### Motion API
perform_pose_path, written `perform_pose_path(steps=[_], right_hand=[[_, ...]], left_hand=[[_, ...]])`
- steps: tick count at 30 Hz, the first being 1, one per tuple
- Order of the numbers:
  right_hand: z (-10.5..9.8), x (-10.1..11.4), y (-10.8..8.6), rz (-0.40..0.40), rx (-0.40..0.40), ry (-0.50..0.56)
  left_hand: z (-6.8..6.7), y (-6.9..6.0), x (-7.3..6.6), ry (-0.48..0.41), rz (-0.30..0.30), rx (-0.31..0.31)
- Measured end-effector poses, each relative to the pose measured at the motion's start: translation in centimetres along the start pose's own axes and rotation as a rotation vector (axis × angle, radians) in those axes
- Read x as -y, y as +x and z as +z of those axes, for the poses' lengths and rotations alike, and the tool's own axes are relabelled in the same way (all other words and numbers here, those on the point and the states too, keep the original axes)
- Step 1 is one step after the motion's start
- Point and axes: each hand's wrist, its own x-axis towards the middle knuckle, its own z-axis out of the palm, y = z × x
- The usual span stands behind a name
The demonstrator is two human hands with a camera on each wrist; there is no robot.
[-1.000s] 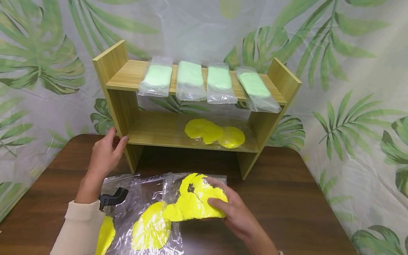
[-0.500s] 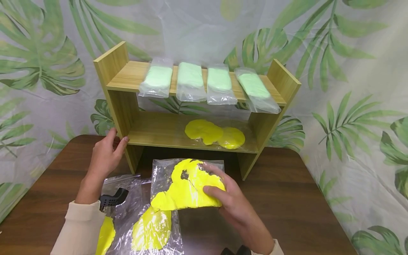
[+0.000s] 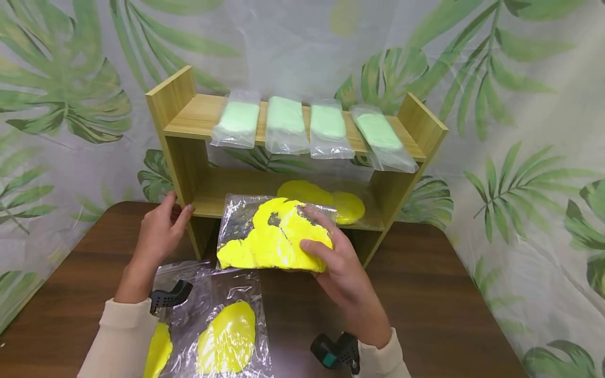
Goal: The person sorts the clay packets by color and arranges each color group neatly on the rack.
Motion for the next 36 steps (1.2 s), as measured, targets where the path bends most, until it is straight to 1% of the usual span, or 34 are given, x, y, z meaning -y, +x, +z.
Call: perform_pose_path(steps=[3,8,11,14,16,17,18,20,25,29,32,36], right_hand=[[0.3,-0.1,0.4,-0.037,0.004,0.049],[0.5,-0.4,0.9,-0.132,0.008,0.065],[0.4,-0.6,1.0,-0.221,0.016,0.043],[0.1,-1.1,1.4,-0.315,0.039,-0.001],[-0.3,-1.6,1.7,-0.342,0.047,-0.031],[-0.5,-1.8,1.9,-0.338,0.045,-0.042],[-0.7,-2.0,2.2,-0.323,0.034,-0.052],[-1.1,-2.5,2.6,-0.263,-0.006,-0.065],[-1.5,-3.2,3.3,-0.055,-0.119,-0.074],[-1.5,-3.4,3.4,0.084,-0.173,-0.081],[-1.5,-3.6,3.5,0.151,-0.196,-0.077],[-1.6,-3.9,3.5,0.187,-0.207,-0.065]], left_hand=[[0.0,0.0,0.0,0.003,-0.001,0.002],[0.1,0.0,0.2,0.002,-0.003,-0.002],[0.2,-0.1,0.2,-0.004,-0.002,0.0],[0.2,0.0,0.2,-0.009,0.002,-0.006],[0.2,0.0,0.2,-0.01,0.006,-0.013],[0.2,0.0,0.2,-0.008,0.007,-0.017],[0.2,0.0,0.2,-0.007,0.007,-0.019],[0.1,0.0,0.3,-0.006,0.01,-0.02],[0.0,0.0,0.3,-0.009,0.01,-0.021],[-0.1,0.0,0.3,-0.01,0.004,-0.018],[-0.1,0.0,0.2,-0.008,0.0,-0.012],[0.0,0.0,0.2,-0.007,0.004,-0.007]])
